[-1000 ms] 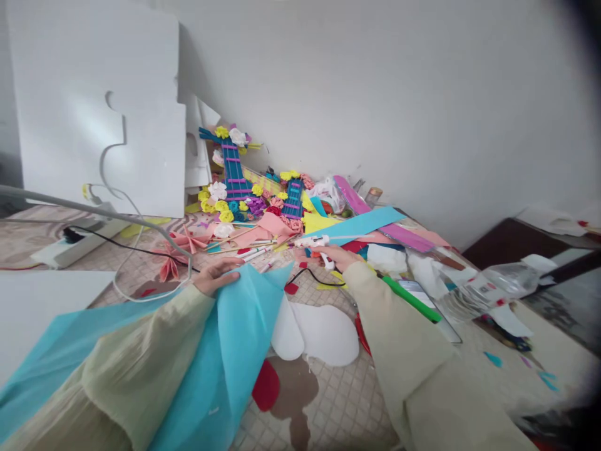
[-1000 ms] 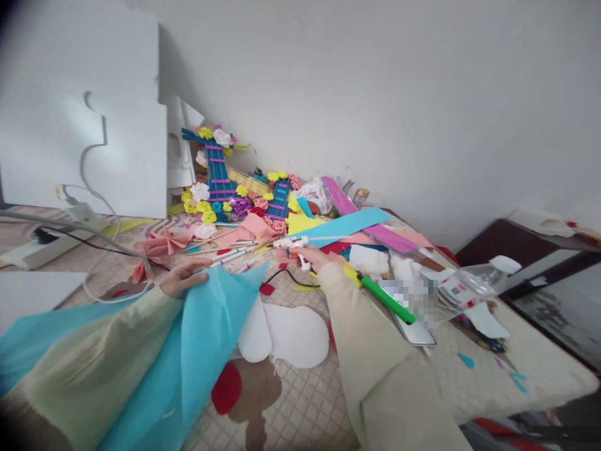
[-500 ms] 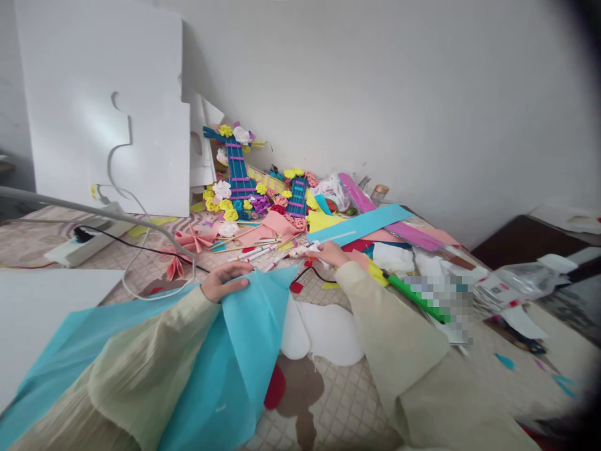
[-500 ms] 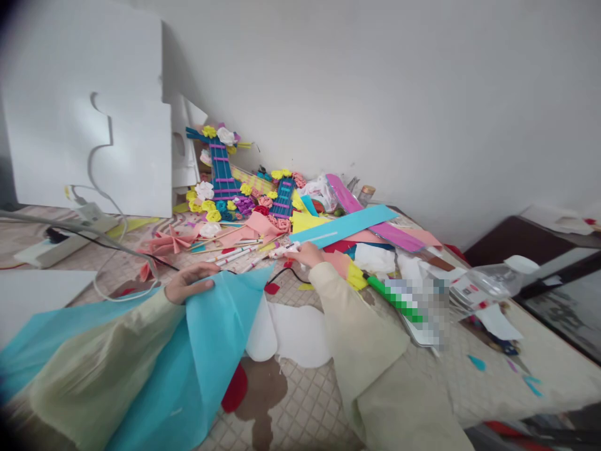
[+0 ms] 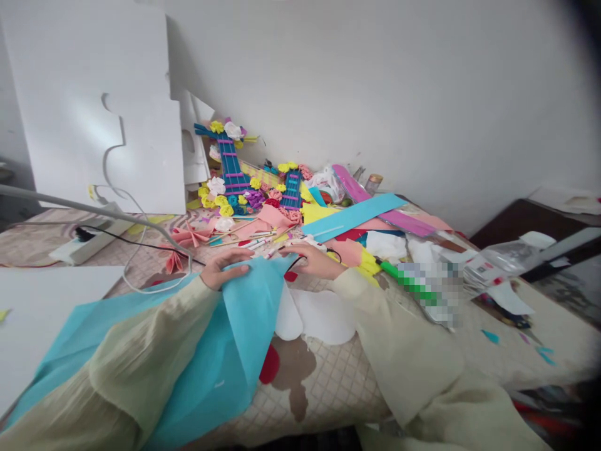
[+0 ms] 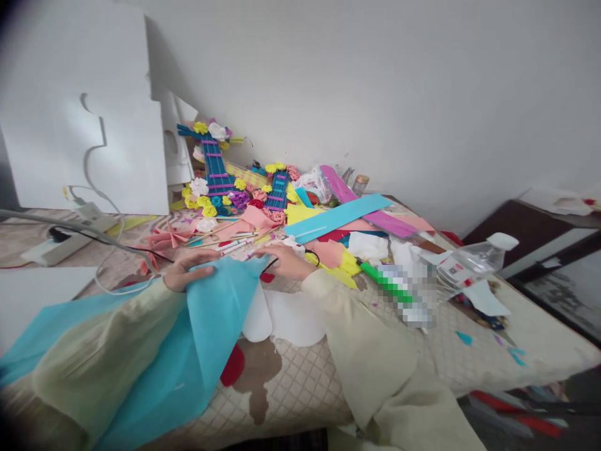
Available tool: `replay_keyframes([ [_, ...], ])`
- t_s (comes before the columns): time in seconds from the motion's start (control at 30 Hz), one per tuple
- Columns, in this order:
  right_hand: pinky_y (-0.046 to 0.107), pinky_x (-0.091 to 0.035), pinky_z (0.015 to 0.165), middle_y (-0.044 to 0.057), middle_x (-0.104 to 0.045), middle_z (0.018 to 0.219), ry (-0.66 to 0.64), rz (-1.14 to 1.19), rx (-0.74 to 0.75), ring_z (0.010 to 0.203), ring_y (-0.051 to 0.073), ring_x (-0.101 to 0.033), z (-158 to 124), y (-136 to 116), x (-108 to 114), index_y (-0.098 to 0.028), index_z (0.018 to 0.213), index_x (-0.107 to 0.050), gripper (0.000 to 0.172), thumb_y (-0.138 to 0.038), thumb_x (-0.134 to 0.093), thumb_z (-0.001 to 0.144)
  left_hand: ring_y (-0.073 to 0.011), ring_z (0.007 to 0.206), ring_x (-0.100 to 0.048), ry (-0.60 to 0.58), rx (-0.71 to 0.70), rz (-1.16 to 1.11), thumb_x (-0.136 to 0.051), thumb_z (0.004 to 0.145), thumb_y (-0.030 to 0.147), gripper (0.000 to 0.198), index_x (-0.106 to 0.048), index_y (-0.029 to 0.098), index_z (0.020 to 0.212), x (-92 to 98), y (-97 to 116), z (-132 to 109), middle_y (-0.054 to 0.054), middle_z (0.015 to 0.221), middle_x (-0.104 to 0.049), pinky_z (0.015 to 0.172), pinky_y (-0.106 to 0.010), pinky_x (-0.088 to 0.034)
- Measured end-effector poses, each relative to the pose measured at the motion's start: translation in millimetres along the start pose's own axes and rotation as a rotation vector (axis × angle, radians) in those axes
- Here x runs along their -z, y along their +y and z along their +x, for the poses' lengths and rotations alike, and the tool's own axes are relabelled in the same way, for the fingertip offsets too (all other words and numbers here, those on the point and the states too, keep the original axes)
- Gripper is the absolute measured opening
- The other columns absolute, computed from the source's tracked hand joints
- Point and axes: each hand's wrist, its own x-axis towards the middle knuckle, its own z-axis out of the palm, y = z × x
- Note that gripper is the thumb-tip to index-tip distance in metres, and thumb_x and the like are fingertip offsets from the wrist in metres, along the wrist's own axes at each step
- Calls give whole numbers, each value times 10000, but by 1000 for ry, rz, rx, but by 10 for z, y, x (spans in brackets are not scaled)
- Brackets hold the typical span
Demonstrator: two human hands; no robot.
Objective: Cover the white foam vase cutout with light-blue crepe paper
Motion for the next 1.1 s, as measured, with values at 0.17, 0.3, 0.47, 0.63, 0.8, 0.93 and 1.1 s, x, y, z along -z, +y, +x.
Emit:
replay_keyframes([
  [0.17, 369, -423, 821, 47, -646, 853, 121, -14, 26, 869, 182, -569, -16, 236, -134, -161, 742, -628, 68, -227, -624, 725, -234, 968, -555, -119, -71, 81, -690, 624, 326, 513, -534, 171, 1088, -262, 230, -122, -90, 993, -620, 833, -349, -436],
  [0.3, 393, -432, 806, 33, -609, 898, 161, 3, 17, 880, 166, -560, -108, 361, -128, -133, 800, -592, 189, -317, -545, 805, -212, 1050, -483, -83, -95, 278, -628, 663, 239, 576, -412, 225, 1197, -593, 425, -324, -67, 1067, -546, 872, -367, -400],
  [0.47, 378, -454, 780, 39, -603, 930, 184, 111, -53, 875, 163, -565, -184, 415, -156, -134, 851, -588, 184, -304, -527, 820, -139, 833, -525, -144, -36, 439, -579, 647, 168, 573, -407, 241, 1189, -998, 560, -540, -27, 985, -520, 695, -266, -458],
  [0.63, 355, -476, 738, 43, -609, 934, 237, 273, -207, 827, 151, -583, -208, 455, -193, -132, 913, -583, 218, -318, -499, 837, -132, 794, -505, -202, -120, 457, -529, 656, 94, 538, -429, 222, 1168, -1305, 543, -612, -15, 924, -532, 731, -277, -452],
  [0.8, 295, -481, 617, 36, -645, 808, 263, 402, -359, 669, 128, -593, -210, 424, -142, -128, 883, -611, 292, -363, -442, 847, -164, 926, -511, -267, -190, 454, -471, 658, 49, 523, -428, 194, 1159, -1564, 444, -579, -41, 973, -537, 854, -315, -411],
  [0.93, 293, -474, 625, 48, -671, 798, 247, 432, -397, 677, 155, -601, -198, 413, -80, -129, 838, -632, 256, -340, -615, 693, -180, 947, -531, -304, -164, 511, -461, 675, 62, 533, -412, 200, 1187, -1699, 385, -549, -58, 1026, -539, 852, -326, -424],
  [1.1, 318, -485, 684, 51, -650, 897, 238, 369, -384, 764, 156, -603, -134, 517, -116, -126, 887, -598, 270, -200, -683, 642, -203, 957, -549, -337, -114, 571, -475, 679, 76, 530, -418, 188, 1194, -1806, 317, -533, -70, 1058, -562, 856, -335, -433],
])
